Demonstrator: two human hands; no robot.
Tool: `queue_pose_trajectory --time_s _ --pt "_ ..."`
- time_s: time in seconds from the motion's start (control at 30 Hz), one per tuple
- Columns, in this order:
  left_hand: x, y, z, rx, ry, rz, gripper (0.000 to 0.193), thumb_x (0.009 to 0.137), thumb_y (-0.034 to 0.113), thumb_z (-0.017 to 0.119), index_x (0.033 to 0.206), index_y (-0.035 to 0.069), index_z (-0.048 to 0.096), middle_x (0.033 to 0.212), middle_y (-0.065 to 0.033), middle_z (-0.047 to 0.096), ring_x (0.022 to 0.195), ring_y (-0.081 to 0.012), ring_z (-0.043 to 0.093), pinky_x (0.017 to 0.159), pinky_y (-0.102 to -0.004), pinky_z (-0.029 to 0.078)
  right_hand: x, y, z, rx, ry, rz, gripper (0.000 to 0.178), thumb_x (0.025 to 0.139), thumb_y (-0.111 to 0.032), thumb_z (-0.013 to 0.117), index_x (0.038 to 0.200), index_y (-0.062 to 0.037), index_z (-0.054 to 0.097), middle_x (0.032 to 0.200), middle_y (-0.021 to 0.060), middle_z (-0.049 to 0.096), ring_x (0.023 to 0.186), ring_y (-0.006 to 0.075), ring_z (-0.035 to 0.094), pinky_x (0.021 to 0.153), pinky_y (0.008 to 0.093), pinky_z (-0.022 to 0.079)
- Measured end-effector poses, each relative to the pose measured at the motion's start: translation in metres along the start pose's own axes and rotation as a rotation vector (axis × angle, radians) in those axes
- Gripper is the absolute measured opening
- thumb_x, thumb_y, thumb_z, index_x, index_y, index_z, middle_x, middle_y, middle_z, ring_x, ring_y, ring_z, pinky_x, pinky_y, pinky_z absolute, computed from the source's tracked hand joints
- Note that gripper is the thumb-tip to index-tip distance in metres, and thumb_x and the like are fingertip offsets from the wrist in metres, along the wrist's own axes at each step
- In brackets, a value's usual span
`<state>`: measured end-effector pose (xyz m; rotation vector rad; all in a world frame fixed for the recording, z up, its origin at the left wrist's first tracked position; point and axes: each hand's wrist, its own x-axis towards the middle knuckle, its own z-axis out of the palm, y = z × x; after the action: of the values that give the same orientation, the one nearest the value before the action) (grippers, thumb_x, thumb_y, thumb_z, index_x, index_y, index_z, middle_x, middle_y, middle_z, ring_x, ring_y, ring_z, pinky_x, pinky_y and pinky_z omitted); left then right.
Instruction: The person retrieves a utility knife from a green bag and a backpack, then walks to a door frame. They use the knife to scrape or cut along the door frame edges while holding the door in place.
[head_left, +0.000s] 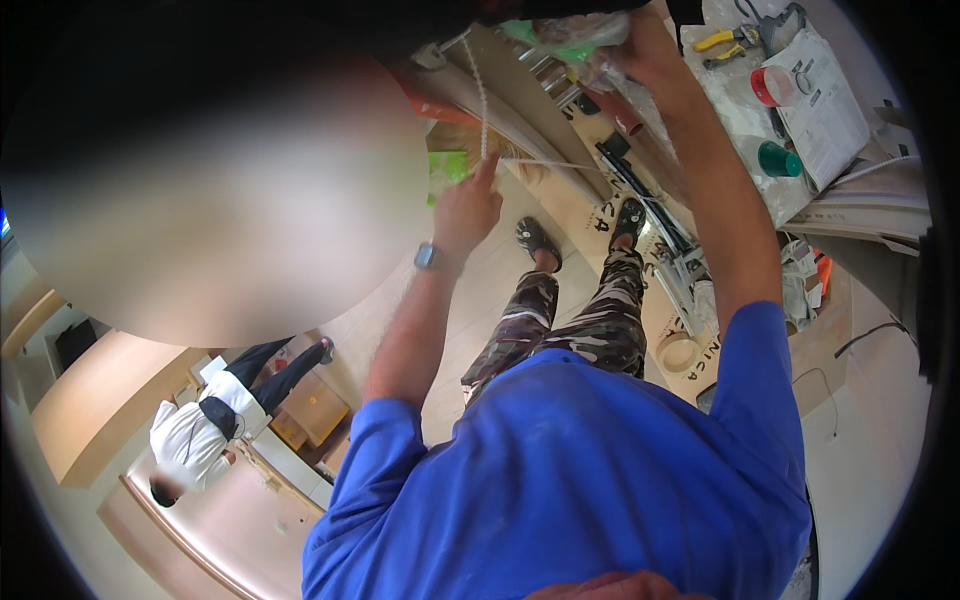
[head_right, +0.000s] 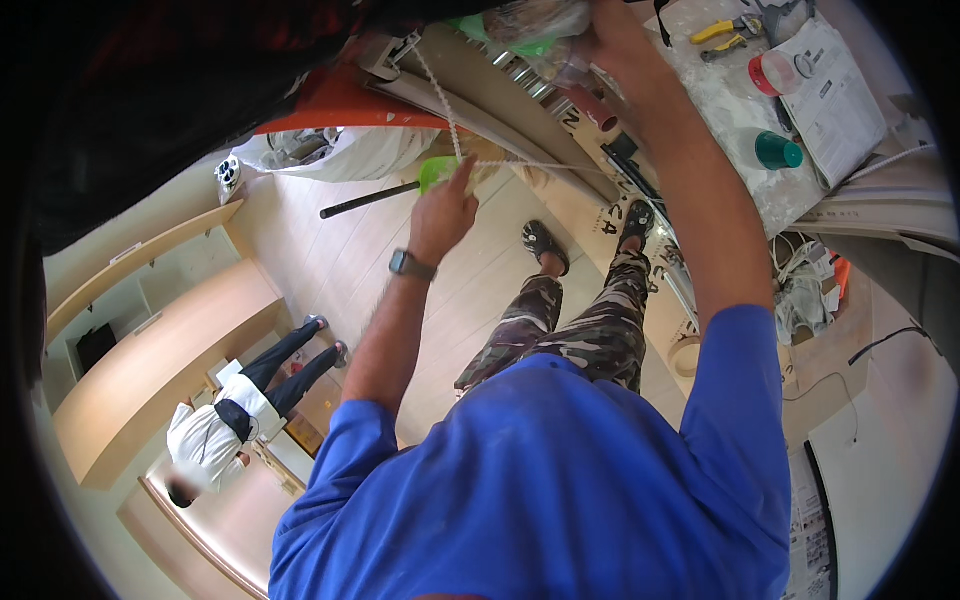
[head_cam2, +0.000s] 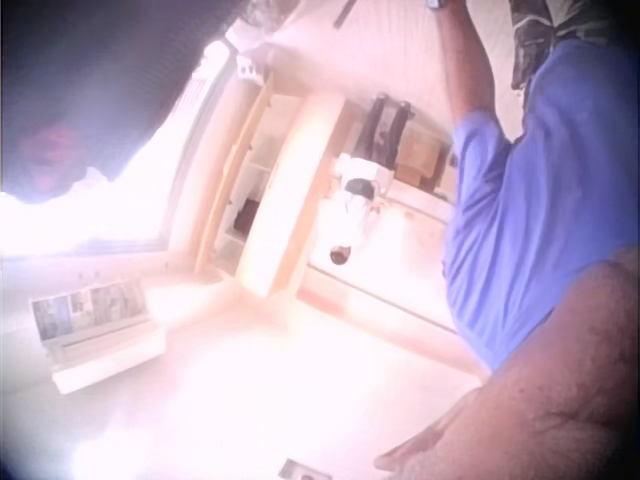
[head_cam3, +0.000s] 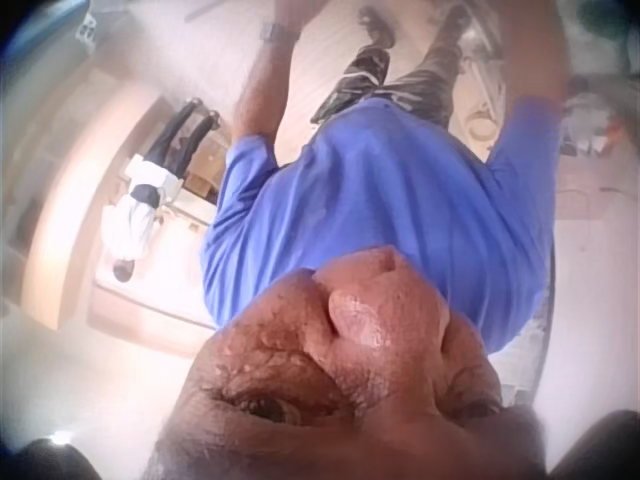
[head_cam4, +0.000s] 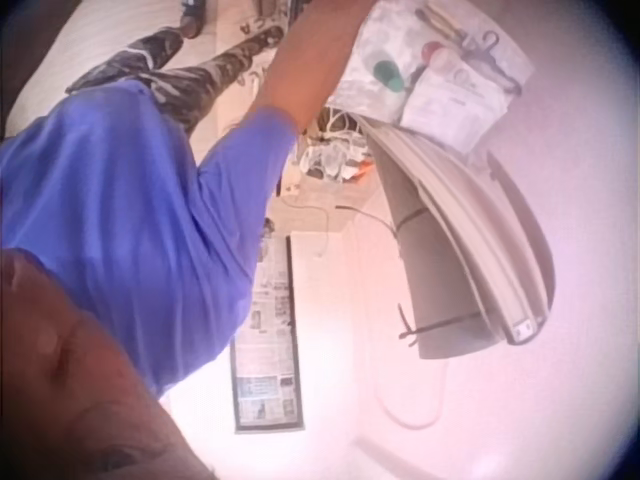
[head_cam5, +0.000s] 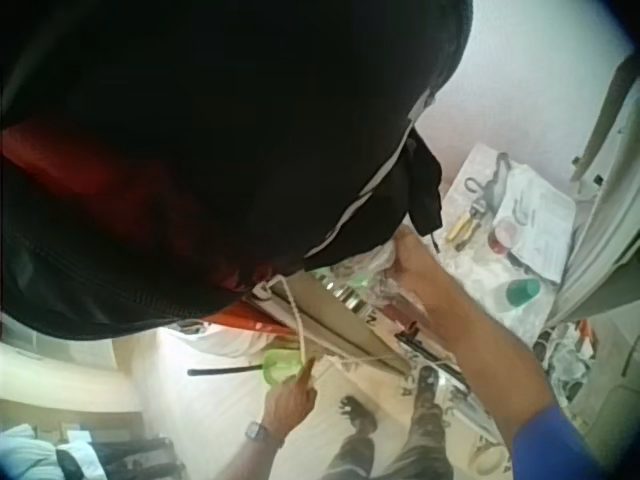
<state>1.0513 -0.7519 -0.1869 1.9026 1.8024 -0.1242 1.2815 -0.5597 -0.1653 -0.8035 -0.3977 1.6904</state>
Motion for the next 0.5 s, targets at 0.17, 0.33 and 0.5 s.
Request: queue_pose_trajectory --time_s 0.17,0.33,0.5 --pt "-0.061 -0.02 0.041 -0.145 -0.084 -0.04 0.053 0.085 0.019 0.049 0.137 0.015 0.04 0.088 -0.0216 0.065 0.079 -0.0398 0.062 0.071 -0.0497 0.048 0.077 0.042 -0.097 -0.426 -0.486 -0.079 0.025 0.092 -0.02 0.051 0.113 -0.0061 0.056 0.1 0.0095 0.061 0.096 0.0219 0.06 0.072 0.0328 0.053" --pt "-0.118 -0.039 0.091 -0.203 -0.301 -0.174 0.046 0.087 0.023 0.05 0.131 0.014 0.047 0.094 -0.0235 0.065 0.088 -0.0402 0.062 0.077 -0.0492 0.048 0.083 0.046 -0.069 -1.531 -0.294 -0.256 0.039 0.09 -0.023 0.055 0.127 -0.0109 0.05 0.112 0.0115 0.058 0.102 0.0196 0.059 0.074 0.0343 0.055" --pt "-0.146 -0.077 0.124 -0.199 -0.421 -0.178 0.044 0.085 0.025 0.052 0.127 0.013 0.051 0.096 -0.0233 0.065 0.092 -0.0403 0.061 0.08 -0.0484 0.048 0.078 0.027 -0.066 -0.671 -0.045 -0.011 0.038 0.085 -0.034 0.062 0.113 -0.0088 0.057 0.076 0.0077 0.062 0.069 0.0196 0.062 0.061 0.0345 0.051"
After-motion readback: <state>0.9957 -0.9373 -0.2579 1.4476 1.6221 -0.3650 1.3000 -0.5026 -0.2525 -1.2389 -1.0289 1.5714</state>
